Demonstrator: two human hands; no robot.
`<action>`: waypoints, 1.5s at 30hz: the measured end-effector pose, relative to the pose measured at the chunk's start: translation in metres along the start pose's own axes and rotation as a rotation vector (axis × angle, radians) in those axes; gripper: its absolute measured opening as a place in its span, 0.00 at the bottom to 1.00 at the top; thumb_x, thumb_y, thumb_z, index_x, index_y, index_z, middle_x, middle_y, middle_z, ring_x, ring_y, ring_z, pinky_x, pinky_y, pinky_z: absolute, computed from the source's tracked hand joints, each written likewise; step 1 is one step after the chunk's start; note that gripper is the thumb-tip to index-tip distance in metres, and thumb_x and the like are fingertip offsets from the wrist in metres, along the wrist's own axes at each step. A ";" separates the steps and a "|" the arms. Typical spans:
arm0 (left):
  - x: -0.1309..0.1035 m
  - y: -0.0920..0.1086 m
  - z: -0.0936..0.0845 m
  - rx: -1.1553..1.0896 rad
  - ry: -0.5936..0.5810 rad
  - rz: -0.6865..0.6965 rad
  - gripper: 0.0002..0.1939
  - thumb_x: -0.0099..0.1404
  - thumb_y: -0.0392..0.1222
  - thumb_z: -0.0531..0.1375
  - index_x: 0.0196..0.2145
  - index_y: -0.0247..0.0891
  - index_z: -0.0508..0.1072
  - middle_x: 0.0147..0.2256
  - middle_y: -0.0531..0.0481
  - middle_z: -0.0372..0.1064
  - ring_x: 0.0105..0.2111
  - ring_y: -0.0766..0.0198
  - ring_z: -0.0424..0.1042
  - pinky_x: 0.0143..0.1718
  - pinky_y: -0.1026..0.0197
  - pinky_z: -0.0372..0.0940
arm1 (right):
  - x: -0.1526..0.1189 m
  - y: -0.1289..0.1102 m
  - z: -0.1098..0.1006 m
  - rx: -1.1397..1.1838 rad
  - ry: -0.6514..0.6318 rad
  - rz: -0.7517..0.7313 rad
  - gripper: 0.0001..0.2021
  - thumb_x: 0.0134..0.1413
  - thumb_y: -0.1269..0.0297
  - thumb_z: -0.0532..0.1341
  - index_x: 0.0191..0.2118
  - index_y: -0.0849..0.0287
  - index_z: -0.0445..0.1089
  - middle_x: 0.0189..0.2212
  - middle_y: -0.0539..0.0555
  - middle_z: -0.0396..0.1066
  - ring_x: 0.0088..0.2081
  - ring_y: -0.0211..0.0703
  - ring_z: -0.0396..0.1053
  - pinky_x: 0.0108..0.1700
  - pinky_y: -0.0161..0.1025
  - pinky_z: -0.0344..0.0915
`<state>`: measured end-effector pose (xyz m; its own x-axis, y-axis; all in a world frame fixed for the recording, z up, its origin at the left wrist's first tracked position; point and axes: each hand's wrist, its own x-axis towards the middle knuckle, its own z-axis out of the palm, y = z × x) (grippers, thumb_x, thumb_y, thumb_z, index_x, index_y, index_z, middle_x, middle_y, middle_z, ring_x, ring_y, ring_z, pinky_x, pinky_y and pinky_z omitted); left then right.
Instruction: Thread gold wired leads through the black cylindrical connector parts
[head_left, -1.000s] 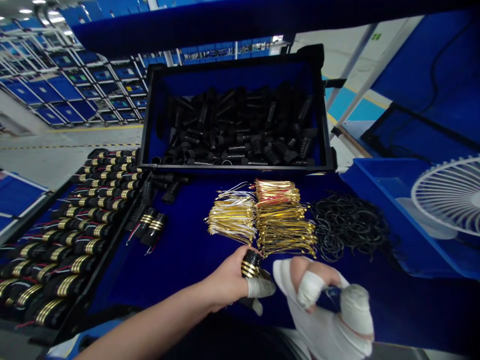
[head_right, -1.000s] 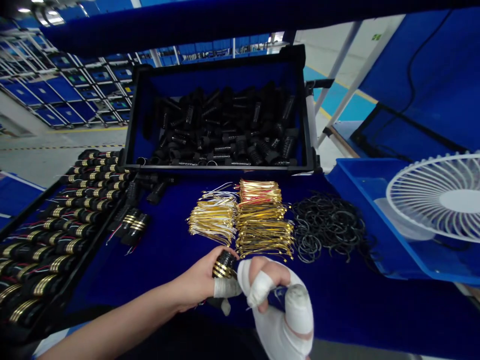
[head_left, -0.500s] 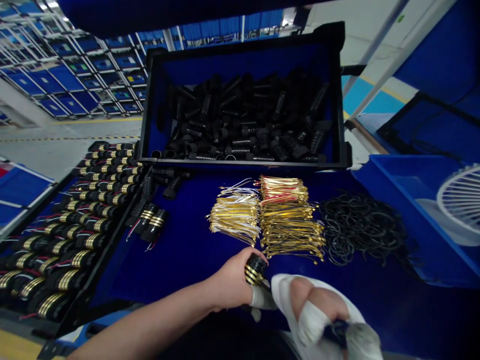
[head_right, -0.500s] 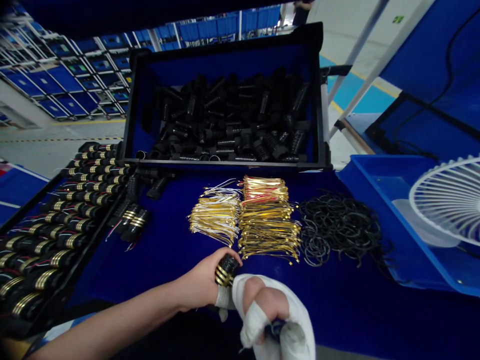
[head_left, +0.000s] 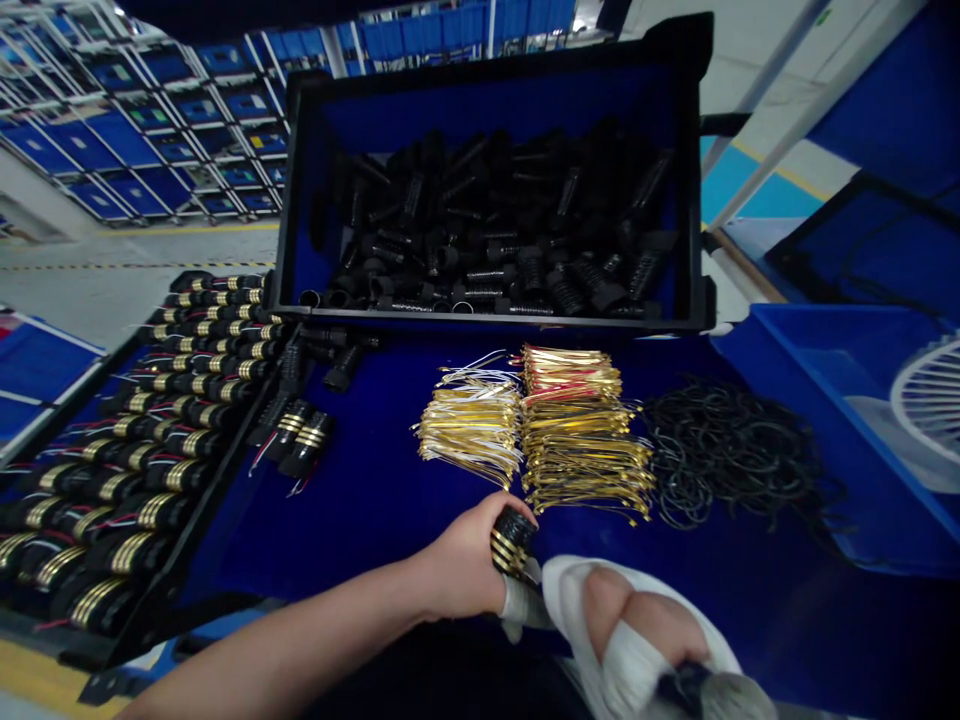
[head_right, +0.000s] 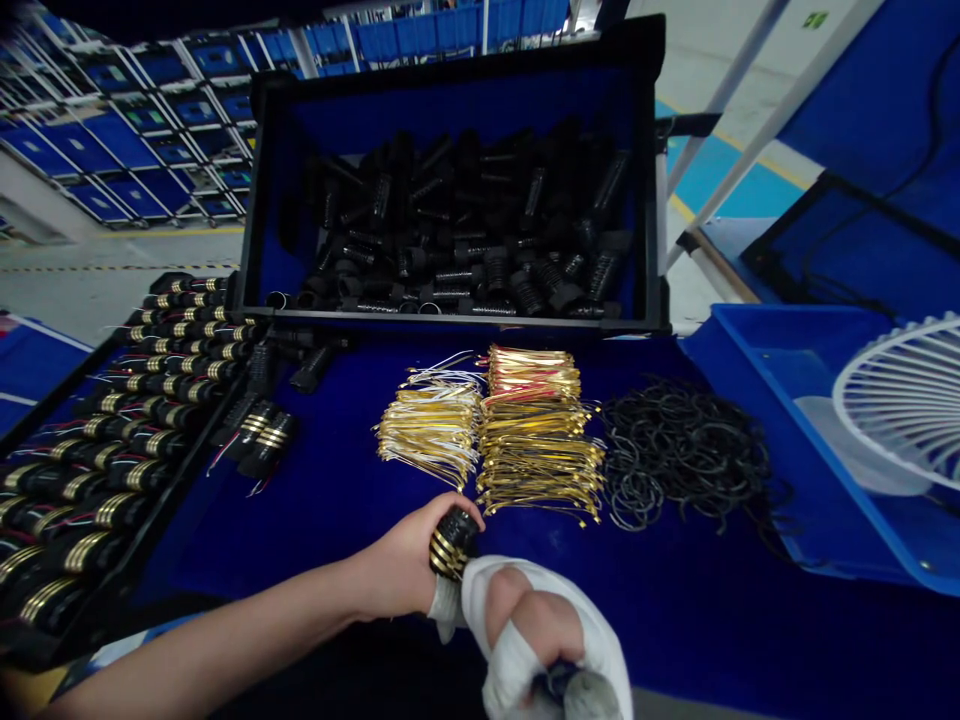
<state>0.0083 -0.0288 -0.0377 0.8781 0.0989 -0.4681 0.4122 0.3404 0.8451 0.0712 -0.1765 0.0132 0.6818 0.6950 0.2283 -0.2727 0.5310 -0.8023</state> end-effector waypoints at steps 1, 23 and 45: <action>0.000 0.000 0.000 0.007 0.010 -0.003 0.42 0.31 0.29 0.76 0.46 0.37 0.67 0.34 0.55 0.65 0.31 0.69 0.62 0.32 0.66 0.60 | 0.001 0.001 0.000 -0.001 0.004 -0.006 0.27 0.61 0.37 0.53 0.25 0.54 0.72 0.16 0.47 0.52 0.21 0.38 0.54 0.29 0.40 0.55; 0.003 0.069 0.037 -0.529 -0.086 -0.229 0.25 0.62 0.47 0.67 0.53 0.39 0.66 0.41 0.46 0.73 0.28 0.69 0.73 0.37 0.57 0.74 | 0.026 -0.053 -0.173 -1.832 0.430 -0.226 0.12 0.60 0.63 0.60 0.47 0.55 0.75 0.40 0.57 0.70 0.36 0.48 0.71 0.34 0.43 0.66; 0.020 0.069 0.071 -0.129 -0.043 0.246 0.43 0.53 0.48 0.73 0.62 0.43 0.59 0.59 0.44 0.64 0.57 0.55 0.65 0.60 0.56 0.56 | 0.007 -0.037 -0.087 -1.244 0.249 -0.561 0.11 0.52 0.75 0.67 0.41 0.56 0.72 0.36 0.53 0.74 0.36 0.46 0.74 0.39 0.43 0.68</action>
<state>0.0714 -0.0695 0.0291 0.9585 0.1544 -0.2396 0.1537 0.4279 0.8907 0.1451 -0.2333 -0.0033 0.6353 0.3607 0.6828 0.7635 -0.1606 -0.6256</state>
